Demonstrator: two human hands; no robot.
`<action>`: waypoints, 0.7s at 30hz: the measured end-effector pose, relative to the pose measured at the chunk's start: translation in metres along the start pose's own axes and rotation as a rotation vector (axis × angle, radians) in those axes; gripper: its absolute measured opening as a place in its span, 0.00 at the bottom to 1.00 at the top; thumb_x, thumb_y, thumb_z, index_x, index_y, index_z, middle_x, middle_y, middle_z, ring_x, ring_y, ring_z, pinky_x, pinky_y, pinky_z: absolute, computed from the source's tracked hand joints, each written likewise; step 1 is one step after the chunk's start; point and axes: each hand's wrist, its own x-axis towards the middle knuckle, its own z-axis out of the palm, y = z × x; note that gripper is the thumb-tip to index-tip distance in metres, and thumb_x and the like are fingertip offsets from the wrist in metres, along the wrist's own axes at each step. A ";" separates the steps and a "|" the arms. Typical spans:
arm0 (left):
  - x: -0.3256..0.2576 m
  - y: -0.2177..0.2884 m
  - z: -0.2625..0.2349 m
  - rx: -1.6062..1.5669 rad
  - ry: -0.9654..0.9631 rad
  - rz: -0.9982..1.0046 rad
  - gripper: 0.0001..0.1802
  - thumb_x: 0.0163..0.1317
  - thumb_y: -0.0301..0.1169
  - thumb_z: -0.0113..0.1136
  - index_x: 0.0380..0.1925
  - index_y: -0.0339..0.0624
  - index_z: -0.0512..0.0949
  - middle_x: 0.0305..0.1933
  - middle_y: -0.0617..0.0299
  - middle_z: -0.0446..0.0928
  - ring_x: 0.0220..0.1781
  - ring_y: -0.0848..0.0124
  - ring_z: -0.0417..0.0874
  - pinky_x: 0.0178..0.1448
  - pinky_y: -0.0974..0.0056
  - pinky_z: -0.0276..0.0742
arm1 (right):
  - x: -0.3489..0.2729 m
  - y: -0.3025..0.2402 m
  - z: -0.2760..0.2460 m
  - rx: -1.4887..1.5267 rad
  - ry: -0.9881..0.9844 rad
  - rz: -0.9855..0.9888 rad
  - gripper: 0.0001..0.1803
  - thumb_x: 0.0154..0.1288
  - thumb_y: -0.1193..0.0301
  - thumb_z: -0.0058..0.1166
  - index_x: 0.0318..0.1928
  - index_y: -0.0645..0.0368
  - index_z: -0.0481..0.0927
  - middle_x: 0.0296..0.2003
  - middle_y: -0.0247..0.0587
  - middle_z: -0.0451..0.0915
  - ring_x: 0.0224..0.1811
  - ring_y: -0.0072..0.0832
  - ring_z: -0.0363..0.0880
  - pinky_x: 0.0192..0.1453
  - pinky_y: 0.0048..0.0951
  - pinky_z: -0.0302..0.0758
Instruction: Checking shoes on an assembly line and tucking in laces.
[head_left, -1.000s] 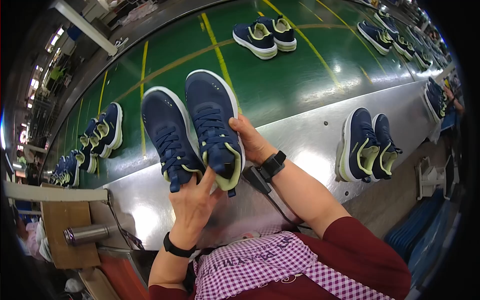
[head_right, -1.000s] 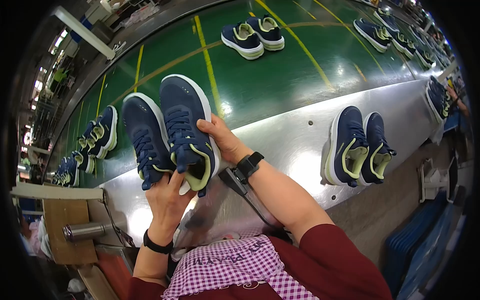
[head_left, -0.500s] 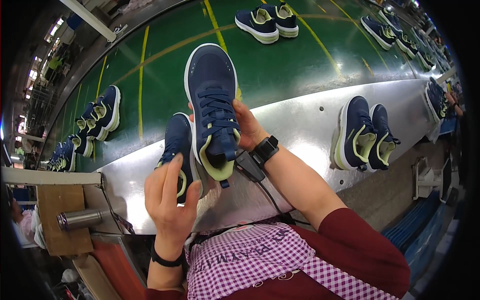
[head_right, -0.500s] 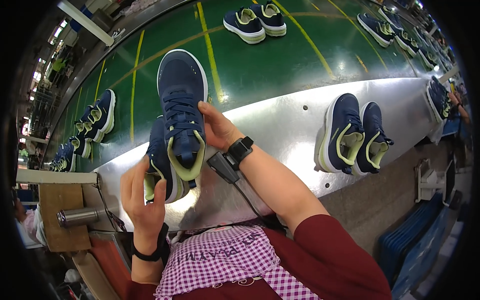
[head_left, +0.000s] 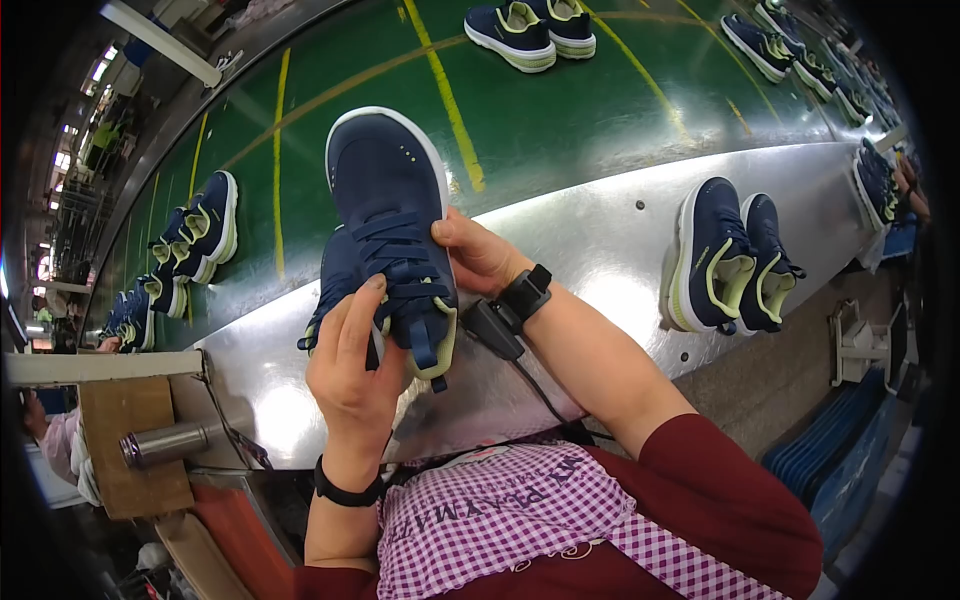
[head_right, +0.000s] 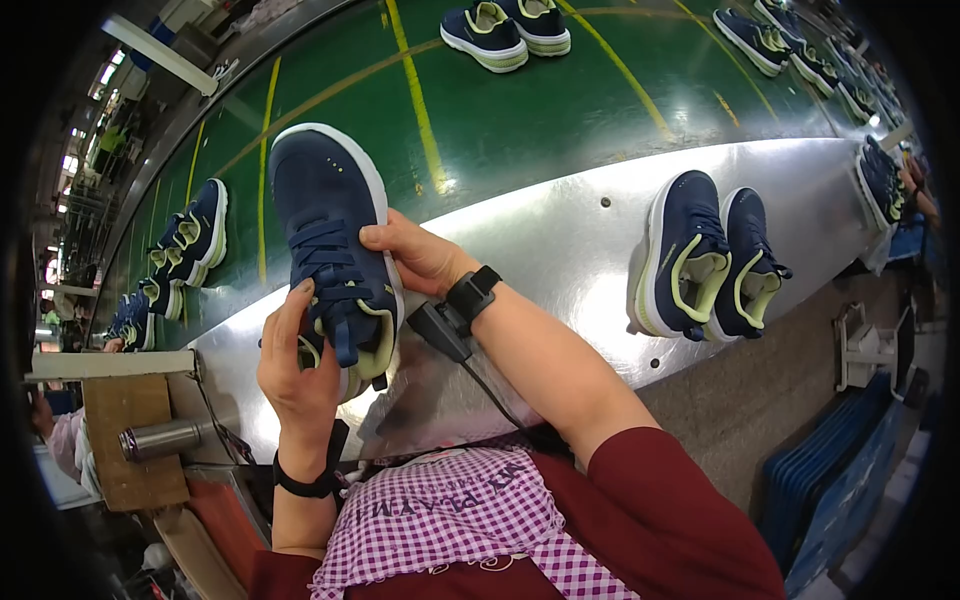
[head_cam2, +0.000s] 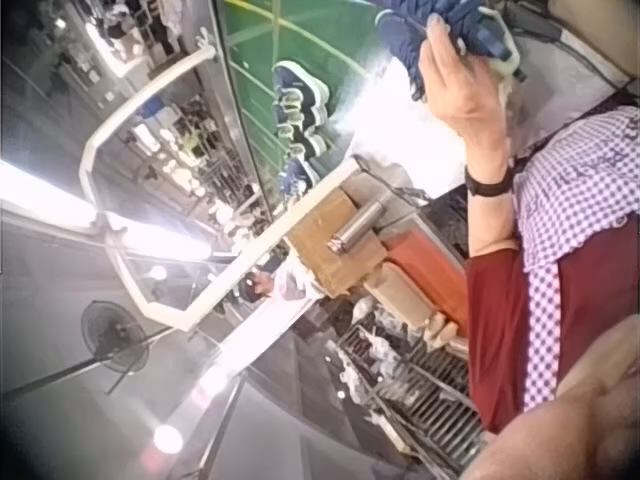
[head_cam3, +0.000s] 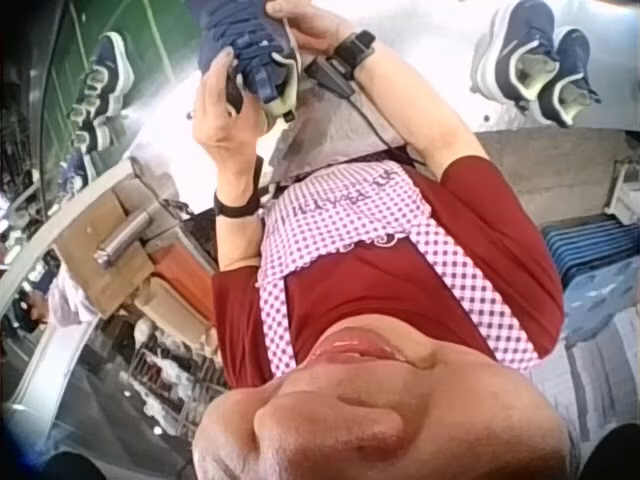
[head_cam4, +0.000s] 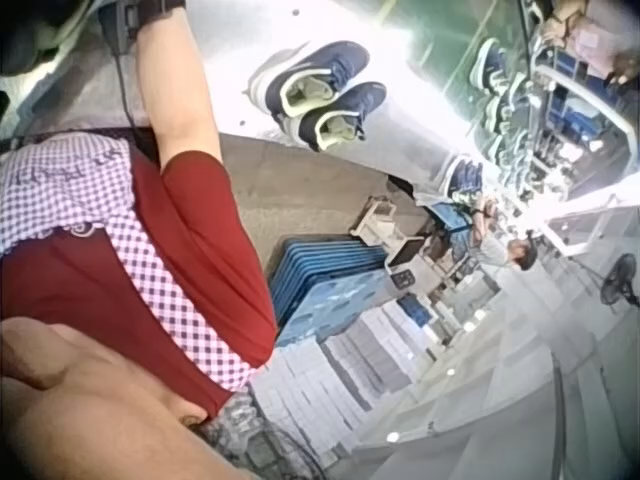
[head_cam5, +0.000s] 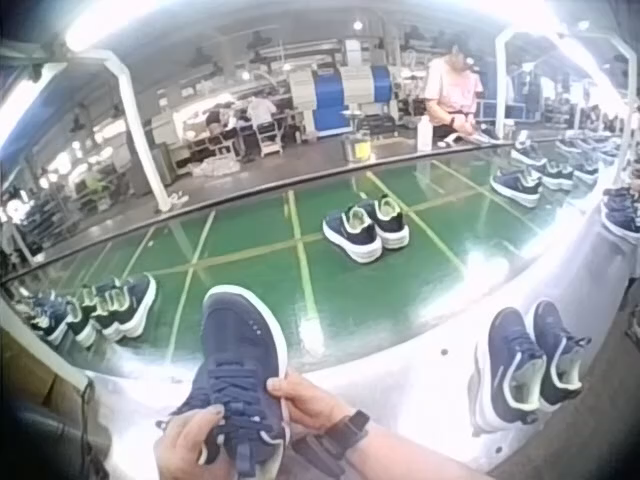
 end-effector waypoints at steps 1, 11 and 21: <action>-0.002 -0.001 -0.002 -0.016 -0.012 -0.017 0.33 0.44 0.12 0.65 0.55 0.39 0.76 0.52 0.53 0.80 0.48 0.57 0.84 0.49 0.60 0.81 | 0.001 0.002 0.000 -0.009 0.005 -0.009 0.40 0.58 0.60 0.68 0.65 0.65 0.64 0.57 0.45 0.76 0.57 0.30 0.78 0.63 0.33 0.76; 0.007 -0.005 -0.041 -0.196 -0.060 -0.290 0.22 0.54 0.17 0.61 0.51 0.37 0.79 0.46 0.54 0.80 0.45 0.66 0.83 0.48 0.67 0.77 | 0.007 0.004 0.008 -0.051 0.067 0.043 0.36 0.63 0.59 0.63 0.64 0.65 0.64 0.55 0.45 0.76 0.55 0.30 0.79 0.60 0.32 0.79; 0.048 -0.011 -0.049 -0.127 -0.109 -0.059 0.13 0.57 0.17 0.62 0.43 0.37 0.82 0.37 0.57 0.83 0.39 0.68 0.83 0.46 0.67 0.77 | 0.008 0.009 0.014 -0.270 0.092 0.128 0.38 0.61 0.58 0.65 0.65 0.64 0.63 0.55 0.44 0.76 0.54 0.28 0.79 0.59 0.30 0.78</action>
